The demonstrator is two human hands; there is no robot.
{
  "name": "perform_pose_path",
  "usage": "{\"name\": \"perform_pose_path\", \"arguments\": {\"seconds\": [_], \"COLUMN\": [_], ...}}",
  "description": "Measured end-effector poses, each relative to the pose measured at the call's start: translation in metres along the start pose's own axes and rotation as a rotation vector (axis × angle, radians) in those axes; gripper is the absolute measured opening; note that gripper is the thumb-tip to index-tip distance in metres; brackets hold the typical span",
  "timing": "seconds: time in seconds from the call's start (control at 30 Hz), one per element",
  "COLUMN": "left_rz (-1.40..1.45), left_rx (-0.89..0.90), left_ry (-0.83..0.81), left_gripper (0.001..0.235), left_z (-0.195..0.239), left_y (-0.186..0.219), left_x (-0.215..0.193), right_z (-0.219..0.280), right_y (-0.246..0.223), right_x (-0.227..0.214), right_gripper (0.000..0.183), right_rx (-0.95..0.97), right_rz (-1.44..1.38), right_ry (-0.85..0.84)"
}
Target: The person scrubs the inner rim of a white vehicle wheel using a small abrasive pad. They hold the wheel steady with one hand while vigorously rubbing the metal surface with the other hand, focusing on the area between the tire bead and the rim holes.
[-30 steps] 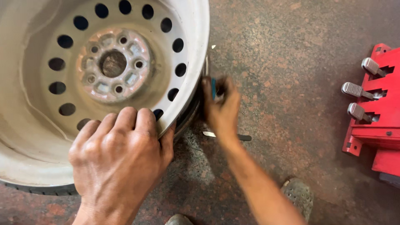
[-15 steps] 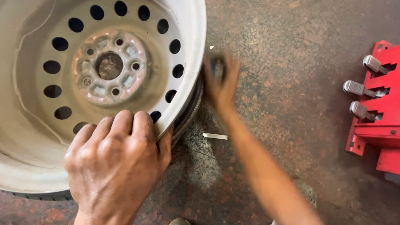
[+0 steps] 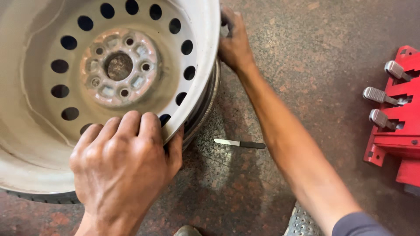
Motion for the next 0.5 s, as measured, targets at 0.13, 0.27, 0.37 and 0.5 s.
{"name": "perform_pose_path", "arguments": {"seconds": [0.13,0.27,0.37,0.5], "left_rz": [0.026,0.069,0.023,-0.162], "left_rx": [0.041,0.112,0.077,-0.062], "left_ry": [-0.042,-0.160,-0.122,-0.070], "left_gripper": [0.040,0.039,0.041,0.048], "left_z": [-0.001,0.013,0.030,0.048], "left_y": [-0.001,-0.028,-0.065,-0.060], "left_x": [0.002,0.013,0.002,0.002], "right_z": [0.110,0.146,0.139,0.126], "right_y": [-0.078,-0.139,-0.156,-0.158], "right_x": [-0.027,-0.007,0.002,0.008], "right_gripper": [0.013,0.012,0.015,0.024], "right_rx": [0.257,0.524,0.497,0.569], "right_rz": [-0.167,-0.427,-0.396,-0.338], "right_ry": [0.107,0.330,0.444,0.461]}}
Point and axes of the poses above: each hand's wrist, its own z-axis away from the middle knuckle, its own x-axis out of the palm, y = z × x, the point moved 1 cm from there along -z, towards the middle knuckle, and after that the axes turned 3 degrees about y, right-handed, at the moved point
